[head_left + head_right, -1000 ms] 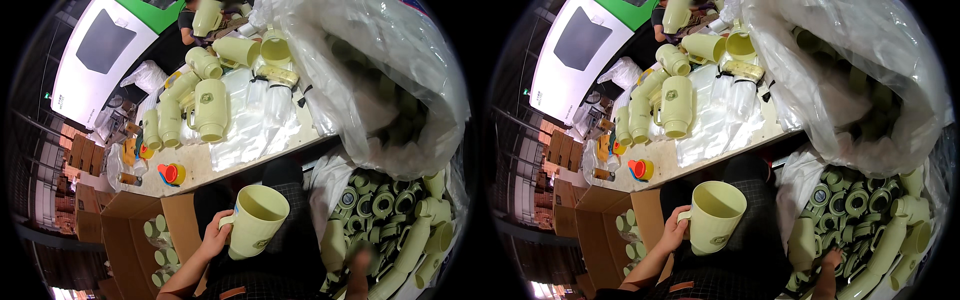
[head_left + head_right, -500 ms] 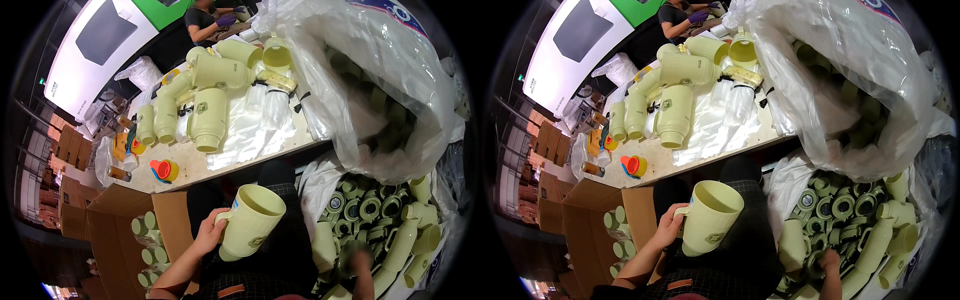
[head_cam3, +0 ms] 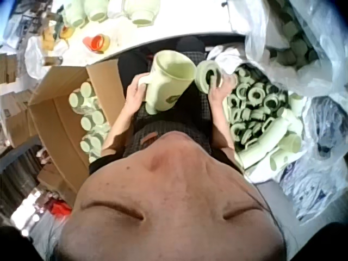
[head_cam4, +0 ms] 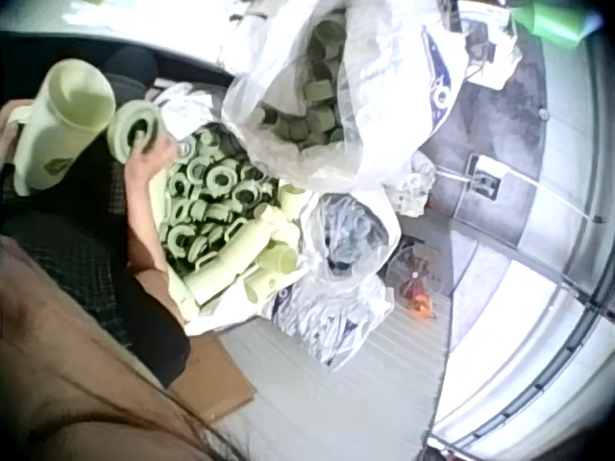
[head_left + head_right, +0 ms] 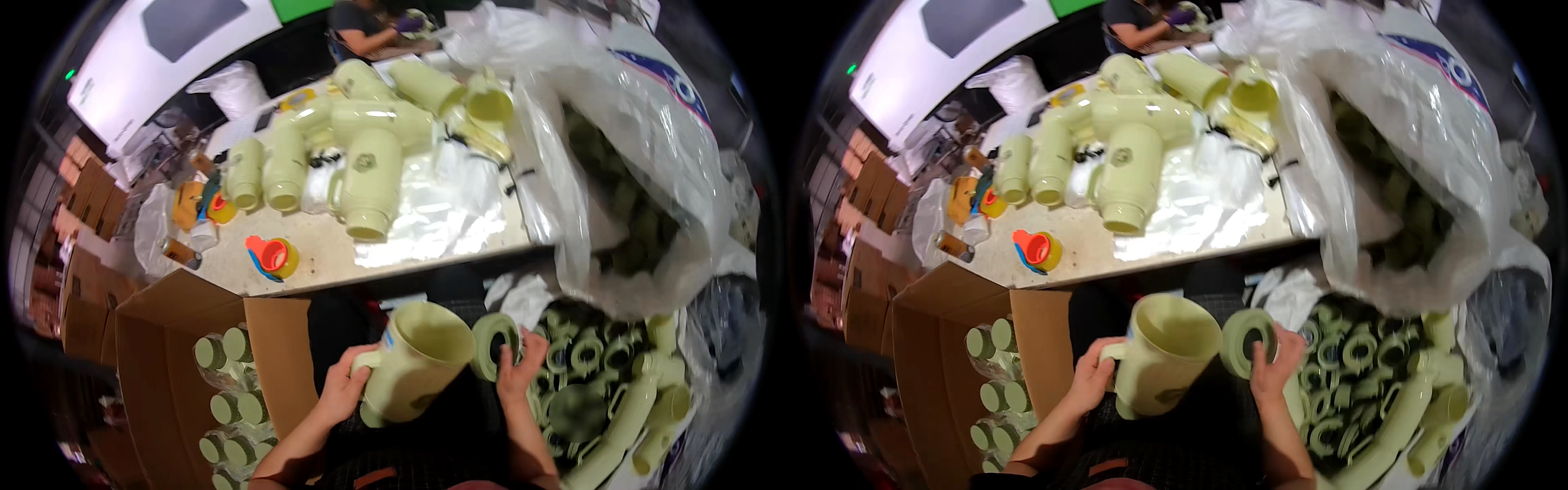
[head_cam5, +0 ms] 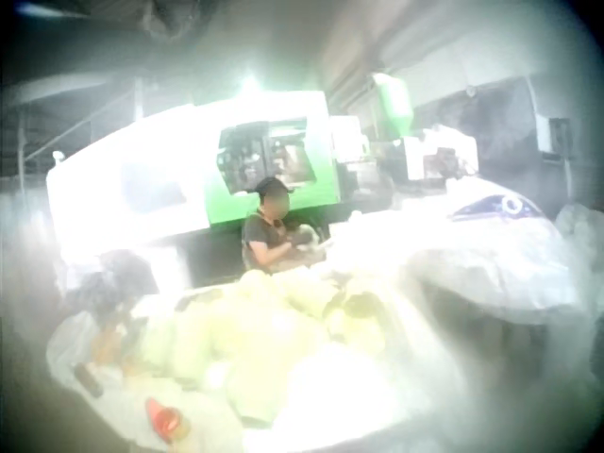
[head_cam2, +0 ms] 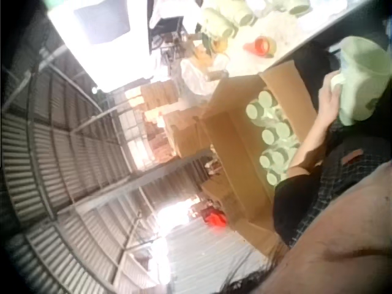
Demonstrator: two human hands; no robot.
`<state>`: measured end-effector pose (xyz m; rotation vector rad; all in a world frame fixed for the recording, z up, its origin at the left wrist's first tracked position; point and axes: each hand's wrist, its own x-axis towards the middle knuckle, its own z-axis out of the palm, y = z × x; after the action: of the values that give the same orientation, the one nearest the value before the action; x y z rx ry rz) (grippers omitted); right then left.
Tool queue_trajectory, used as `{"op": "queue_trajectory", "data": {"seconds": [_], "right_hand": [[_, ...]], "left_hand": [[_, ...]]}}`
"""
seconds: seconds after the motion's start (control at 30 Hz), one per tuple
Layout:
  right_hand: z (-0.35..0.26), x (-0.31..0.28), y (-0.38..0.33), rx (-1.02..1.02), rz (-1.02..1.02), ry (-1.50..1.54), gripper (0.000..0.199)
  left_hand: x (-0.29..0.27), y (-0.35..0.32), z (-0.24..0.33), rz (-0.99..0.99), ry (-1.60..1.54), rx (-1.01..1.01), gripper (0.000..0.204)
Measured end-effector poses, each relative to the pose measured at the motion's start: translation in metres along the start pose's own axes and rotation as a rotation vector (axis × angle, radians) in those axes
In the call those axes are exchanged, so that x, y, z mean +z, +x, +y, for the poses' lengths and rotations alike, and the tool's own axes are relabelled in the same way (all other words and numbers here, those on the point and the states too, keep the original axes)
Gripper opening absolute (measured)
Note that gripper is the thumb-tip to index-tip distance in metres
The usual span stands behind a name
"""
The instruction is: The person places plastic jugs into a large plastic bag, inserts the filled bag into a cardboard box, and then continues placing more jugs into the bag within the box.
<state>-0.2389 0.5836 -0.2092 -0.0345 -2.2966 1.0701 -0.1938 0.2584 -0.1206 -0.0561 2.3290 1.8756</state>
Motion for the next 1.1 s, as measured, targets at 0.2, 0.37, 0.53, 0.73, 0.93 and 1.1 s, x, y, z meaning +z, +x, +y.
{"op": "queue_trajectory", "data": {"seconds": [0.2,0.37,0.53,0.73,0.93,1.1], "right_hand": [[-0.02,0.01,-0.007,0.054,-0.522,0.054,0.052],[-0.001,-0.037,0.062,0.721,-0.256,0.595,0.043],[-0.097,-0.034,0.119,-0.422,-0.583,0.452,0.051],[-0.103,-0.016,0.092,-0.492,-0.837,0.409,0.06],[-0.102,-0.022,0.079,-0.47,-0.86,0.405,0.06],[-0.113,-0.016,0.087,-0.227,-0.89,0.349,0.052]], "left_hand": [[-0.014,-0.019,-0.034,0.26,-0.122,-0.008,0.049],[-0.007,-0.015,-0.012,0.094,-0.116,0.015,0.046],[0.002,0.004,0.005,-0.087,-0.047,0.139,0.036],[-0.002,0.002,-0.003,-0.125,-0.154,0.093,0.035],[0.002,0.003,-0.008,-0.131,-0.184,0.088,0.036],[0.028,-0.019,0.021,0.014,0.229,0.108,0.052]]}}
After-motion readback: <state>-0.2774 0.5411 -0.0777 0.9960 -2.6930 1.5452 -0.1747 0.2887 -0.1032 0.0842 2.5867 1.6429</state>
